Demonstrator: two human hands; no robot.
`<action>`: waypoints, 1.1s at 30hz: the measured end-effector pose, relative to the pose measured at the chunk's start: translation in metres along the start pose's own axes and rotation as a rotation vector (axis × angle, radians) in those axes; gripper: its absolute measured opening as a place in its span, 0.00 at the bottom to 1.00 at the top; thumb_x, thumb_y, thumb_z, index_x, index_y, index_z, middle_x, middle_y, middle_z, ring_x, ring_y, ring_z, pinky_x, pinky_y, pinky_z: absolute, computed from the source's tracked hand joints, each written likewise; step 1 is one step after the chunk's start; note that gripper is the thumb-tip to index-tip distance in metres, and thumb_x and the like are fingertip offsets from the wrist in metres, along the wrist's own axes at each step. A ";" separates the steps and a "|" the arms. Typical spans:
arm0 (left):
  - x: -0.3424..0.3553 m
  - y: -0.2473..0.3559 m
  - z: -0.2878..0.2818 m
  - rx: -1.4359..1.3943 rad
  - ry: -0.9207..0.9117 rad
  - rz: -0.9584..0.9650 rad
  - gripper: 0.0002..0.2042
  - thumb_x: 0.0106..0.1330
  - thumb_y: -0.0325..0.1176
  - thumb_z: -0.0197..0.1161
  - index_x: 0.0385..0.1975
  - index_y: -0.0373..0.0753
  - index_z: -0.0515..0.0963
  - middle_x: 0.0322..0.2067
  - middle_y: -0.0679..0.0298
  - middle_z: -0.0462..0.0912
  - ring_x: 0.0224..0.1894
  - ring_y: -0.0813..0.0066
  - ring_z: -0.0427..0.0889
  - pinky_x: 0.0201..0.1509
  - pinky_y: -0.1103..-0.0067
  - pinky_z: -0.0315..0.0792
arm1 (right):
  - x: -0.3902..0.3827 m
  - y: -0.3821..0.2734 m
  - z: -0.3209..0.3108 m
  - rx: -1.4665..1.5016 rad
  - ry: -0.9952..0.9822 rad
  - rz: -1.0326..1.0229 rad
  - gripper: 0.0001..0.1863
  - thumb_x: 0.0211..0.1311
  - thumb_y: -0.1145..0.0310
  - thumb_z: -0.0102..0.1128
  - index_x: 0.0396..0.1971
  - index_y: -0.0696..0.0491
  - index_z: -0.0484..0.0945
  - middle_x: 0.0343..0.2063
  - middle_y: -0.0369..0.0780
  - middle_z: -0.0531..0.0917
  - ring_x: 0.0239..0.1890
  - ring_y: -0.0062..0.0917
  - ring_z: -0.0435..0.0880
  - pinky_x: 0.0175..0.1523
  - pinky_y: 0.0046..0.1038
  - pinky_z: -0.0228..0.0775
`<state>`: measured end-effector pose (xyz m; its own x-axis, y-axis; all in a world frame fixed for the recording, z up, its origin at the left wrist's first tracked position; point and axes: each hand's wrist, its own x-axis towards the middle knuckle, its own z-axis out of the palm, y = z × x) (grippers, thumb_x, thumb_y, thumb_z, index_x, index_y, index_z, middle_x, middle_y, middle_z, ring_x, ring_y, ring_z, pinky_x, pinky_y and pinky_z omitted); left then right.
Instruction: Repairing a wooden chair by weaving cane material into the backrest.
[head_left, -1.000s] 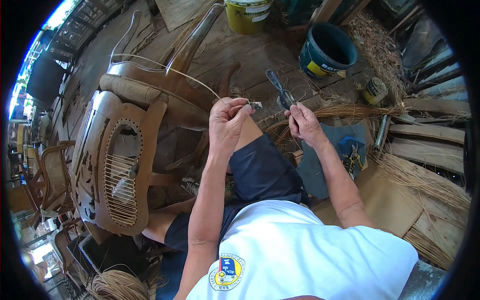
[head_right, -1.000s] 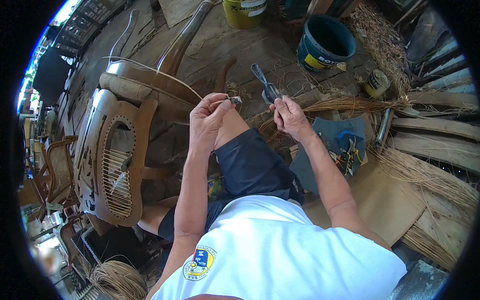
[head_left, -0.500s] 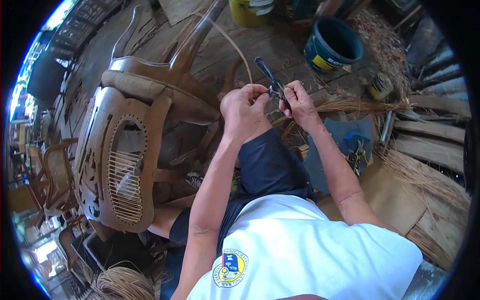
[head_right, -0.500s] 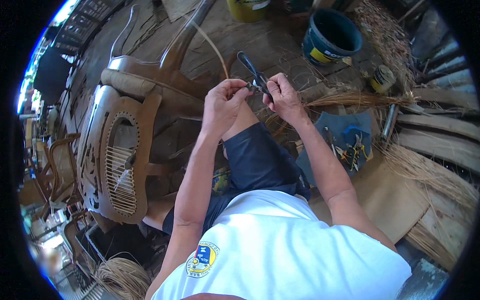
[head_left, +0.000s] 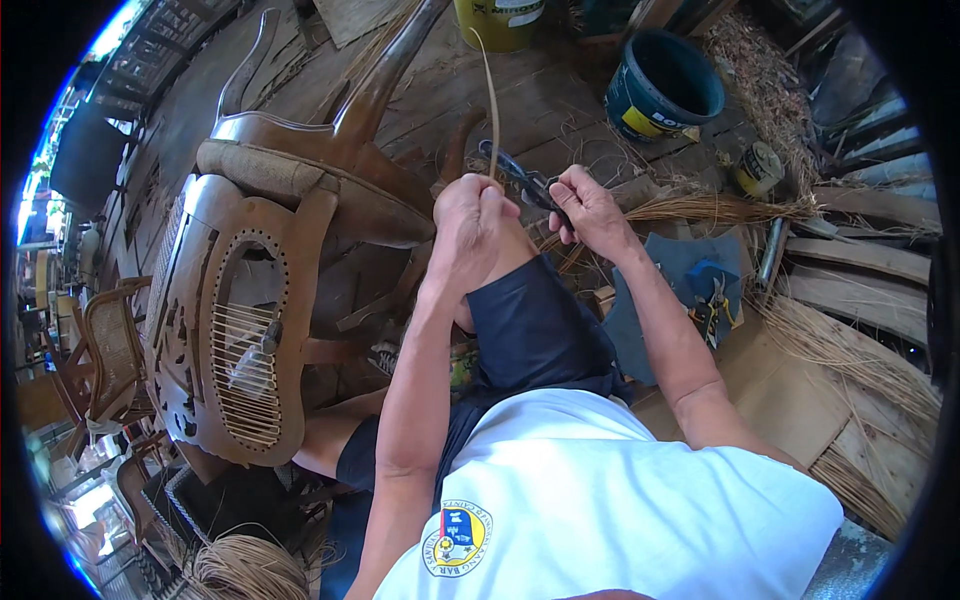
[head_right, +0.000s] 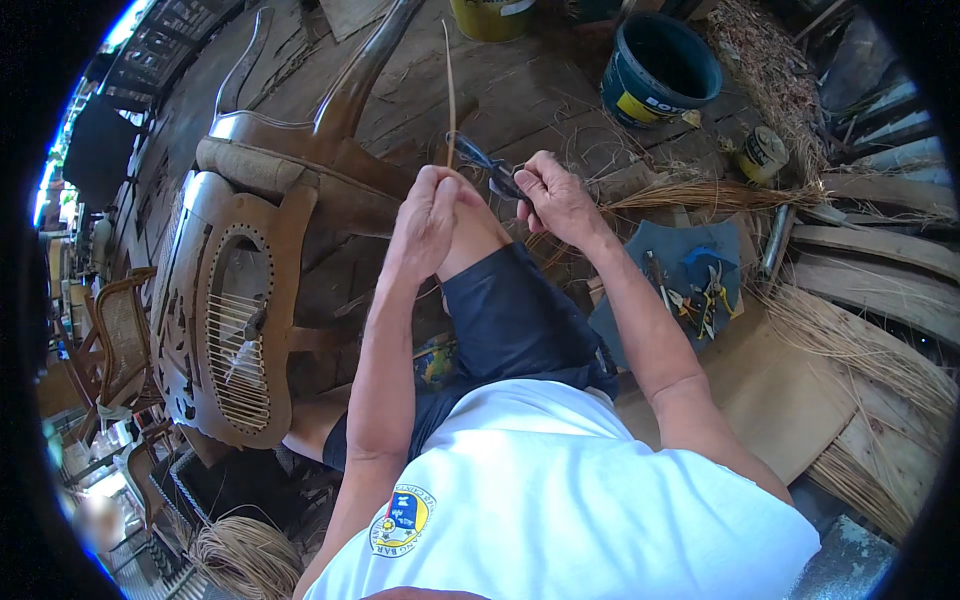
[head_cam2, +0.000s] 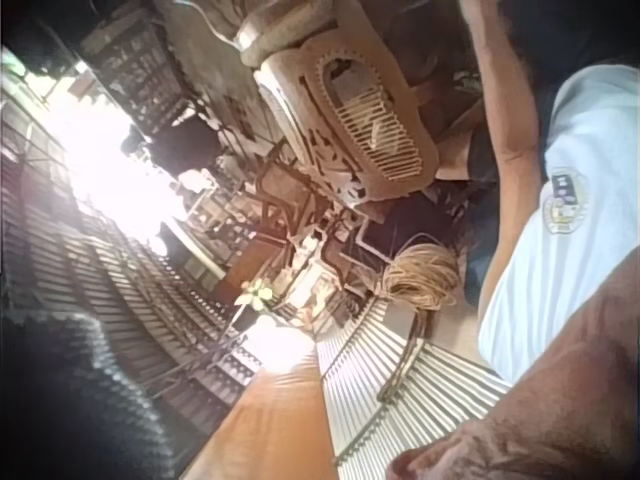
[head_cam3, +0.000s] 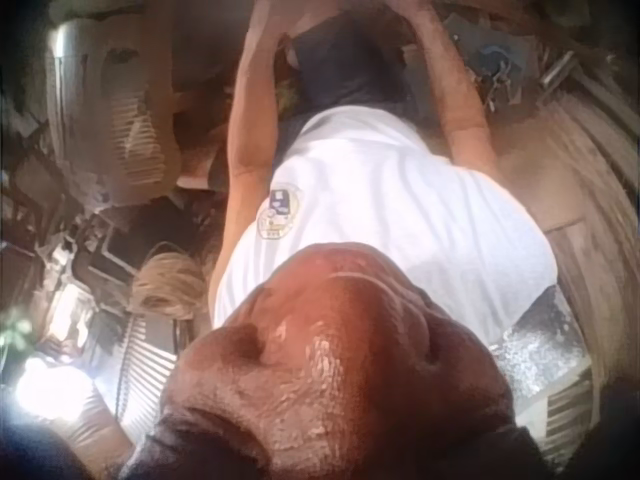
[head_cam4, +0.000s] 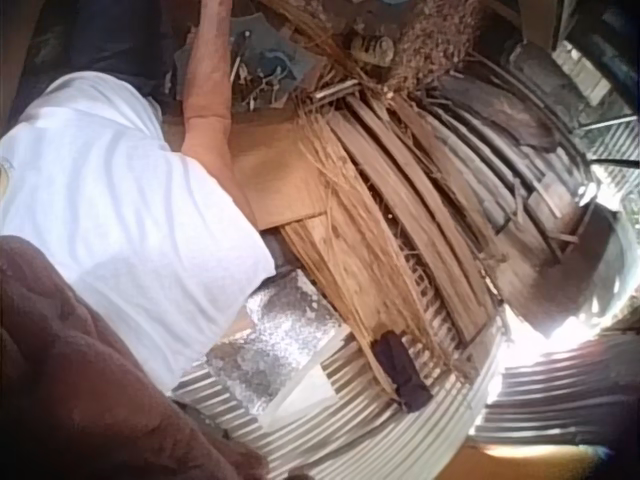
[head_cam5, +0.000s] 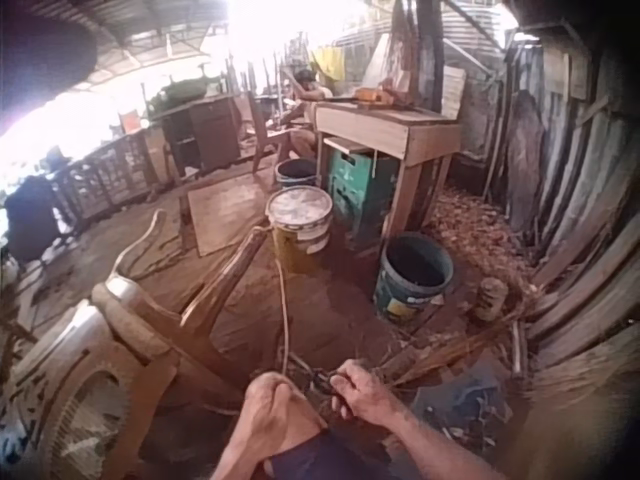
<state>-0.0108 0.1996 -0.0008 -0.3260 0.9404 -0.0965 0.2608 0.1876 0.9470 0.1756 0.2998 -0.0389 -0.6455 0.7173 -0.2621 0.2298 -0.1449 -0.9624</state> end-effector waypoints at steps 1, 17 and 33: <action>-0.004 -0.004 -0.003 0.074 0.034 0.094 0.09 0.74 0.29 0.52 0.46 0.34 0.77 0.31 0.65 0.83 0.26 0.83 0.70 0.34 0.79 0.69 | 0.000 -0.002 0.000 -0.085 0.069 -0.027 0.11 0.78 0.59 0.49 0.39 0.50 0.69 0.22 0.35 0.81 0.17 0.12 0.75 0.23 0.18 0.66; -0.011 -0.012 0.055 -0.281 0.004 -0.130 0.10 0.75 0.32 0.57 0.36 0.31 0.76 0.25 0.64 0.82 0.24 0.83 0.76 0.28 0.85 0.70 | -0.005 0.002 0.015 0.091 0.259 -0.209 0.08 0.72 0.66 0.60 0.38 0.53 0.73 0.27 0.34 0.83 0.25 0.10 0.79 0.27 0.17 0.72; -0.016 -0.007 0.045 0.026 0.062 -0.061 0.10 0.74 0.33 0.58 0.37 0.31 0.78 0.26 0.61 0.85 0.28 0.79 0.83 0.33 0.80 0.76 | 0.013 0.020 0.020 0.042 0.160 -0.185 0.13 0.71 0.61 0.62 0.30 0.54 0.76 0.21 0.32 0.80 0.23 0.12 0.77 0.29 0.21 0.70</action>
<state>0.0334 0.1965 -0.0197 -0.3973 0.9078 -0.1342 0.2621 0.2524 0.9315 0.1575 0.2927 -0.0634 -0.5493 0.8327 -0.0693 0.0854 -0.0265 -0.9960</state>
